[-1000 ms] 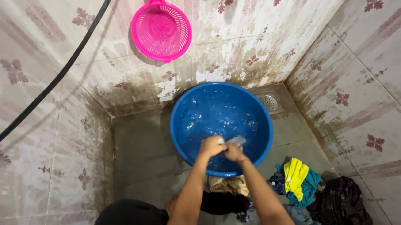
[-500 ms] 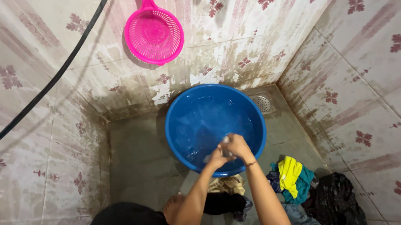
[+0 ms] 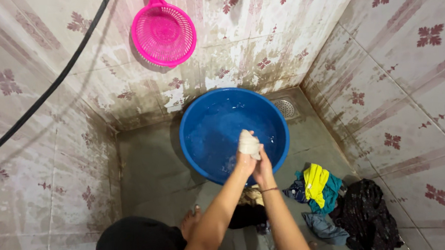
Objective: The person washes several items of clothing by hand in a blue plastic tub of water, scrubbing and wringing each item before setting it aside in a pile on the floor.
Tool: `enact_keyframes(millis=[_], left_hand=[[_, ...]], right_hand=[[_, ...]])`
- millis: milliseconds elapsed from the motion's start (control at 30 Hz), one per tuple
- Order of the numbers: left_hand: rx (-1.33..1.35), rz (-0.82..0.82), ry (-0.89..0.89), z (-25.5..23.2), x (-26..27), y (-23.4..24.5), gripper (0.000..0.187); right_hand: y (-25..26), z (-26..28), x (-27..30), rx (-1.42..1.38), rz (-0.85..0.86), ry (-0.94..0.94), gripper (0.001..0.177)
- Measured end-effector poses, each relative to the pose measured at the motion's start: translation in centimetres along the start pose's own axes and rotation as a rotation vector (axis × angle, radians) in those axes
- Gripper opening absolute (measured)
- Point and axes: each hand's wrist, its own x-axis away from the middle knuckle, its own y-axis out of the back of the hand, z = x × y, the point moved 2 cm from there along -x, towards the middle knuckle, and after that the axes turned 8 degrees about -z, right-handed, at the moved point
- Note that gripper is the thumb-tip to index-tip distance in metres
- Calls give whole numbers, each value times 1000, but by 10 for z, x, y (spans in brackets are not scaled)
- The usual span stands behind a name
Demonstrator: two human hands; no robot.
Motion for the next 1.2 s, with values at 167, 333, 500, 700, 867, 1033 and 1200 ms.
enact_keyframes(millis=[167,333,500,700,867,1033,1200], left_hand=[[-468,41,-75,-4,3,11,53],[-1370,252,-596,-42,40,8,95],[-1514,213,-465,-65,49,18,136],[-434,-4,625,-25,22,27,90],[-86,-225,240,-12,-10,25,47],[-137,-420,-177,-22,-22,15,43],[-852,-186,-586,-32,13,-13,53]], right_hand=[[-4,-2,9,-357,2,28,66],[24,33,-35,-313,-34,126,60],[42,80,-34,-182,-342,409,58],[-16,86,22,829,63,997,28],[-27,27,24,804,148,763,15],[0,-11,-21,-271,-186,351,13],[13,-17,-74,-460,-94,61,12]])
